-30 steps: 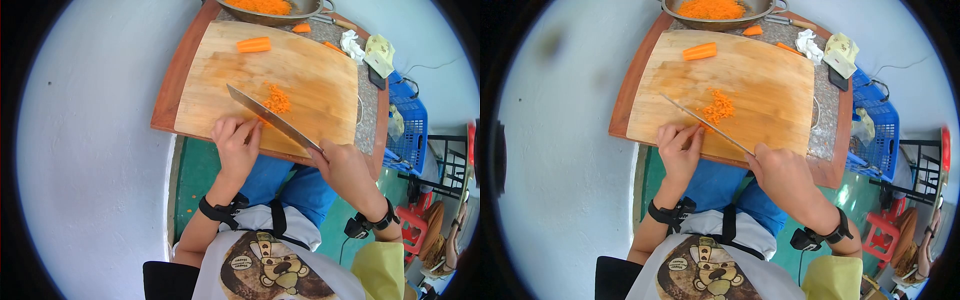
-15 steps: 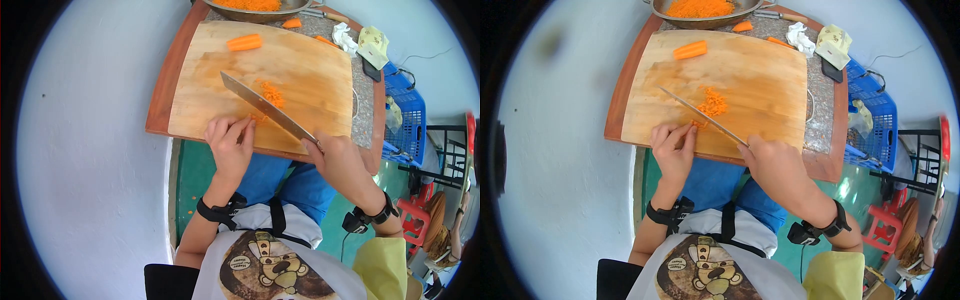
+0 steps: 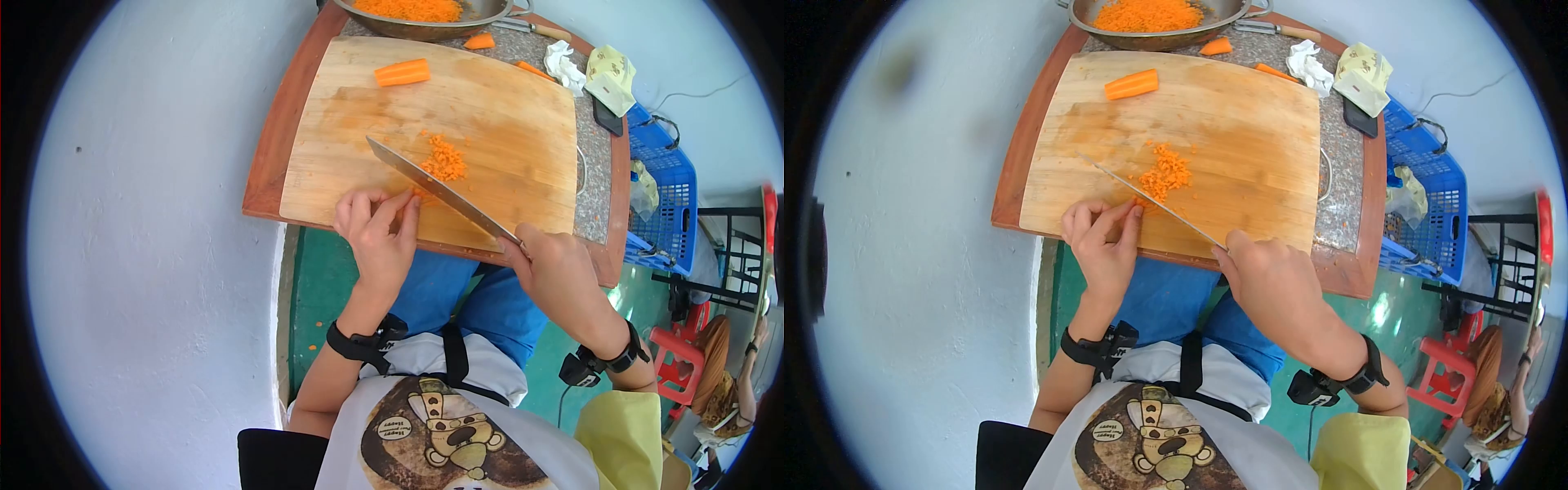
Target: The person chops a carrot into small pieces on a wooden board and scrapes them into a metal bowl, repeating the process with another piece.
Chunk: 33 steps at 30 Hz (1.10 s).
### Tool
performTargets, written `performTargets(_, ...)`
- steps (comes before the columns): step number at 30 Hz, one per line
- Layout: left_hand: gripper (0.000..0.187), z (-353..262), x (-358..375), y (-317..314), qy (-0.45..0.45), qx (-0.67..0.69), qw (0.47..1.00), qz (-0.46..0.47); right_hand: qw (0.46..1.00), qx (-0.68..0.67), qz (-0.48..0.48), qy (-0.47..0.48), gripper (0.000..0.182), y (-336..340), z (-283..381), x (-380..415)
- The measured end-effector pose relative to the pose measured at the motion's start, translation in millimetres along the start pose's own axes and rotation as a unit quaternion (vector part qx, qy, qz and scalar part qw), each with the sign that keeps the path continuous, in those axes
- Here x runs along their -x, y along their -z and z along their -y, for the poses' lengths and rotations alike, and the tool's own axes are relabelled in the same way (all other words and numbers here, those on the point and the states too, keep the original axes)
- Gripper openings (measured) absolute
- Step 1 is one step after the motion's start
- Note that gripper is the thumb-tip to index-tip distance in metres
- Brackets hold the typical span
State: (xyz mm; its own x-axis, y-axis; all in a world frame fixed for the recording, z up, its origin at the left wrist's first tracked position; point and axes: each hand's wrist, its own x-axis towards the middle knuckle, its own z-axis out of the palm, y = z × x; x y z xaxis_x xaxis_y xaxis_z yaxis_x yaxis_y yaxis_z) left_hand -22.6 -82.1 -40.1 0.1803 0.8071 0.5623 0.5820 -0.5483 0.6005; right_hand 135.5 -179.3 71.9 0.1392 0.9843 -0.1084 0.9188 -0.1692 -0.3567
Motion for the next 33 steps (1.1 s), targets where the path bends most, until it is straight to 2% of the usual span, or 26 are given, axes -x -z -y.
performTargets(8,0.012,1.7,0.6,-1.6,-0.008,0.013,1.0,0.001,0.999,0.042,-0.003,0.002,0.025,-5.6,7.7,-7.2)
performTargets(14,0.012,1.6,0.7,-0.2,-0.004,0.004,1.0,0.002,0.999,-0.021,-0.01,-0.034,0.025,10.4,7.2,-6.2)
performTargets(28,0.012,3.9,1.6,-2.5,-0.015,0.007,1.0,-0.007,1.0,0.028,-0.002,-0.01,0.024,-2.1,-1.7,-1.7)
performTargets(33,0.011,3.4,2.2,-3.2,-0.018,-0.001,1.0,-0.01,0.999,0.042,0.006,-0.029,0.024,-2.3,9.5,-6.4)
